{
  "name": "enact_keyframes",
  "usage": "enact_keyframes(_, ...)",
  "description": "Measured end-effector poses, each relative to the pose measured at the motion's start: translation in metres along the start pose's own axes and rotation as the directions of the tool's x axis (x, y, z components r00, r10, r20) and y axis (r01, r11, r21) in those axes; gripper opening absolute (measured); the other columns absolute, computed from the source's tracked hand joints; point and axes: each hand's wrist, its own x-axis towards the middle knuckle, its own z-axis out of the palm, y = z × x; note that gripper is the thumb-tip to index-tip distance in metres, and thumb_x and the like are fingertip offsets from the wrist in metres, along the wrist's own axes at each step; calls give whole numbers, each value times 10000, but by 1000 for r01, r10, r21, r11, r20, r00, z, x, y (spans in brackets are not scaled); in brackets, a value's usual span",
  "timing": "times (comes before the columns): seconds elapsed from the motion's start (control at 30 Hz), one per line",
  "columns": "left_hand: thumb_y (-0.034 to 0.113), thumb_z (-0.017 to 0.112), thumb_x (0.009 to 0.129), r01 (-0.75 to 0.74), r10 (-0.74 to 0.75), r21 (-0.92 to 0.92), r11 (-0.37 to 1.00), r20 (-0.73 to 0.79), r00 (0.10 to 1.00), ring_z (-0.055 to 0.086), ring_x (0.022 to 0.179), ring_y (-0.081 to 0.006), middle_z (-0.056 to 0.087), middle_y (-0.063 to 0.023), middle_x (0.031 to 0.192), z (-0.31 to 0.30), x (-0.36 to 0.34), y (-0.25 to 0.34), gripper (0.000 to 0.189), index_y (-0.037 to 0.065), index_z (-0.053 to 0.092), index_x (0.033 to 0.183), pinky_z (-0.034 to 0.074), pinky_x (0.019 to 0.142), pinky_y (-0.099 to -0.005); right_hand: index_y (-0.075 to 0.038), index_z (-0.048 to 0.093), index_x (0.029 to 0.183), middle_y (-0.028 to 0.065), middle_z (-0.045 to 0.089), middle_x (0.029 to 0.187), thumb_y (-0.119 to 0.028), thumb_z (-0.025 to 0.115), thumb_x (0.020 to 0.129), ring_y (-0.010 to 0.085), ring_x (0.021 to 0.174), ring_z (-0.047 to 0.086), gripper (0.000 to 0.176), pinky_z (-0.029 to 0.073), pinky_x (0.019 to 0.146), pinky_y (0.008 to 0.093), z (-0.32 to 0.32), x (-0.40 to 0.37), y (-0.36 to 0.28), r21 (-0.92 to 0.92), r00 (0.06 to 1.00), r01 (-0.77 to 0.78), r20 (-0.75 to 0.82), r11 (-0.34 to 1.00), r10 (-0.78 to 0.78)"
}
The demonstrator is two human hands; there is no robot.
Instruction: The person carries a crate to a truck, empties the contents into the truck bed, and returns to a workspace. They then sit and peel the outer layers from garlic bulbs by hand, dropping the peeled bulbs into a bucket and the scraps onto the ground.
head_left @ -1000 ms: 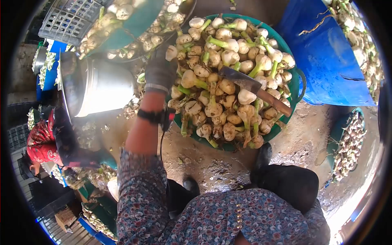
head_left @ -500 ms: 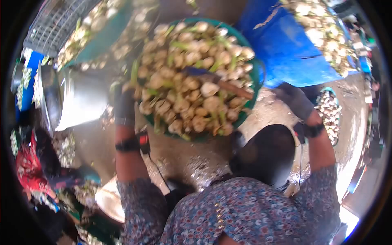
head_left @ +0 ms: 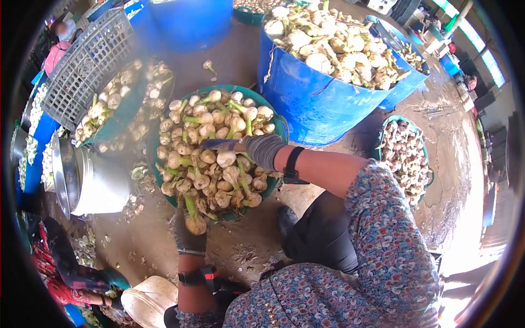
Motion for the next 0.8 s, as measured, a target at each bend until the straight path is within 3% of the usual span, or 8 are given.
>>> enact_keyframes(0.03,55,709,819,117,-118,-153,981,1,993,646,896,-200,631,-88,998,3,-12,13,378,40,560,1165,542,702,-358,-208,523,1335,147,673,1036,-71,604,840,337,926,696,520,546,720,457,-13,-5,2,37,998,-48,-28,998,49)
enact_keyframes(0.13,180,813,756,-29,42,285,958,-37,998,667,786,-225,661,-84,846,32,-53,49,399,23,588,1046,543,686,-369,-62,534,1234,194,691,1023,-177,588,902,344,874,696,356,534,744,457,-80,-63,-8,163,921,-150,-335,975,198)
enact_keyframes(0.2,250,753,801,104,-98,-85,991,74,992,660,798,-242,649,-82,855,13,-55,33,365,47,583,1054,545,700,-386,-65,560,1229,118,693,987,-220,586,947,271,770,659,322,528,673,417,-94,-77,15,436,670,224,-718,872,188)
enact_keyframes(0.33,431,611,922,35,6,-284,958,142,990,630,829,-212,617,-61,978,16,-68,7,410,117,542,1177,530,692,-358,-84,586,1241,-21,594,795,-288,629,971,37,568,503,341,383,471,186,-107,-116,29,921,887,291,-361,259,289)
enact_keyframes(0.4,498,589,938,48,-6,-337,940,123,992,622,791,-203,611,-58,985,18,-73,-4,455,133,533,1204,517,646,-339,-65,582,1229,-20,537,712,-329,632,968,39,545,480,375,367,454,192,-93,-131,-18,938,927,209,-280,276,250)
enact_keyframes(0.5,553,599,916,216,-147,-392,894,199,969,619,706,-207,614,-67,938,16,-68,-10,522,127,530,1209,494,556,-327,-41,570,1223,19,570,733,-361,643,960,73,574,520,420,422,503,231,-69,-139,-69,774,867,191,-421,604,265)
enact_keyframes(0.6,318,591,948,90,-24,-255,963,250,968,650,793,-185,620,-65,958,19,-83,0,327,74,542,1161,533,604,-331,-27,561,1225,95,653,821,-399,647,954,184,695,642,468,532,637,333,-72,-127,-51,245,558,120,-818,962,139)
enact_keyframes(0.8,179,641,910,234,-9,-569,788,369,929,647,945,-238,594,-107,1134,25,-106,20,449,82,486,1319,572,776,-399,-71,602,1219,264,659,1103,-446,538,958,452,1040,616,461,479,913,530,-193,-127,107,-100,382,-570,-911,816,155)
